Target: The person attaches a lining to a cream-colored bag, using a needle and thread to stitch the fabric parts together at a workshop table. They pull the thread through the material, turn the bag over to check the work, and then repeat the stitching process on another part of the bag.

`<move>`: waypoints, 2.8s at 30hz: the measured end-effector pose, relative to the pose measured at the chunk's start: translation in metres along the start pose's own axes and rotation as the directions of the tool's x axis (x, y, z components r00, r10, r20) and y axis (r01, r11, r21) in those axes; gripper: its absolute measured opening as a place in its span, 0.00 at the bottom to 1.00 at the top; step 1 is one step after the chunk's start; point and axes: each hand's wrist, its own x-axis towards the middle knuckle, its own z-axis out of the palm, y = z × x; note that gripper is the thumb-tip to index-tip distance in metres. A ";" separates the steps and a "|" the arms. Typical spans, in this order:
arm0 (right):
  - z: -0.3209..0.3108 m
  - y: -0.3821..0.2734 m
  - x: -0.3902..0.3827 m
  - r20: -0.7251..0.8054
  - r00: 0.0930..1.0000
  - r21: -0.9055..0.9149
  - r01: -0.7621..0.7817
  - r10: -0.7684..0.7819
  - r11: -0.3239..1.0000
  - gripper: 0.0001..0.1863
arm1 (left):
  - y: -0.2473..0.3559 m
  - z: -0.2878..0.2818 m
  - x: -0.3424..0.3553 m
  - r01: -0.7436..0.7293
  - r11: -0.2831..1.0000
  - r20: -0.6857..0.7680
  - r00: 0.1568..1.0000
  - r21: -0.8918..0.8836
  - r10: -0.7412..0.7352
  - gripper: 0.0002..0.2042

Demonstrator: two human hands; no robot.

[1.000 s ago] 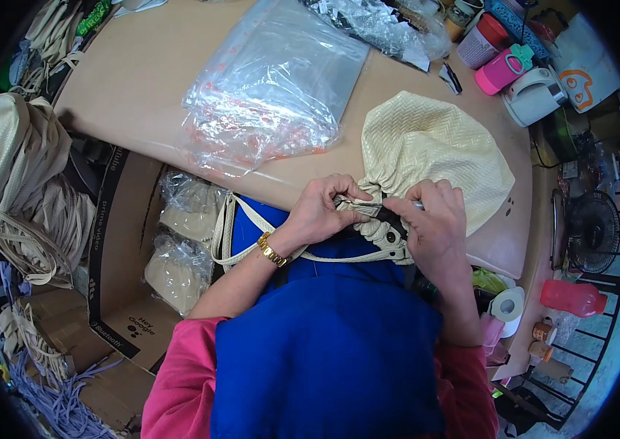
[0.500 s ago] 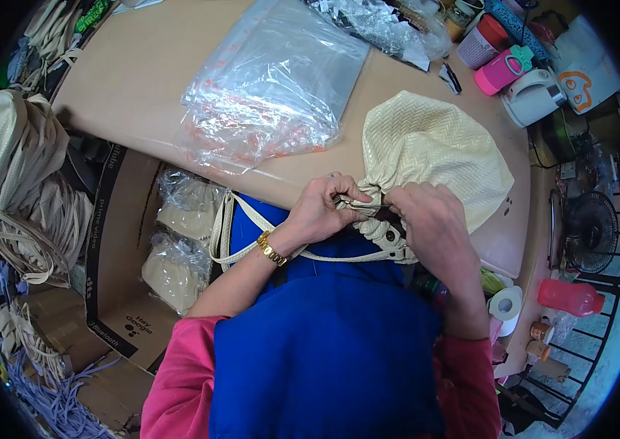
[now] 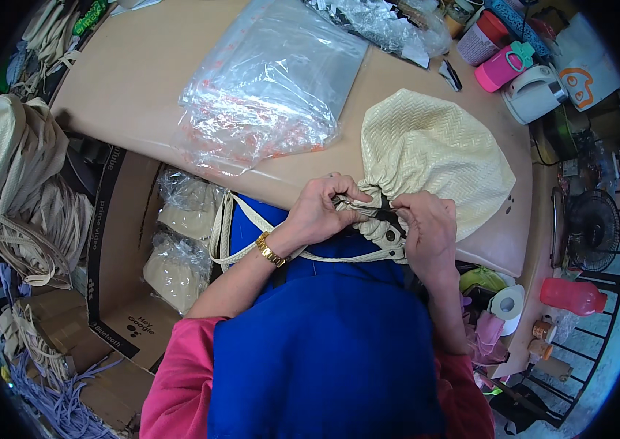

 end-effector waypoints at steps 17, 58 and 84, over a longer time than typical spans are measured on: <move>-0.001 -0.001 0.003 0.025 0.996 0.118 -0.088 0.086 0.989 0.06 | 0.000 -0.001 0.001 -0.004 0.999 0.013 1.000 -0.037 0.004 0.12; -0.027 -0.037 0.032 0.205 0.939 -0.240 0.321 -0.276 0.916 0.06 | -0.006 0.000 0.000 -0.005 1.000 -0.007 1.000 -0.024 0.004 0.13; 0.015 -0.009 -0.014 0.013 0.994 0.246 -0.112 0.112 0.963 0.12 | -0.004 -0.003 0.002 0.051 0.980 0.047 0.998 -0.192 -0.043 0.12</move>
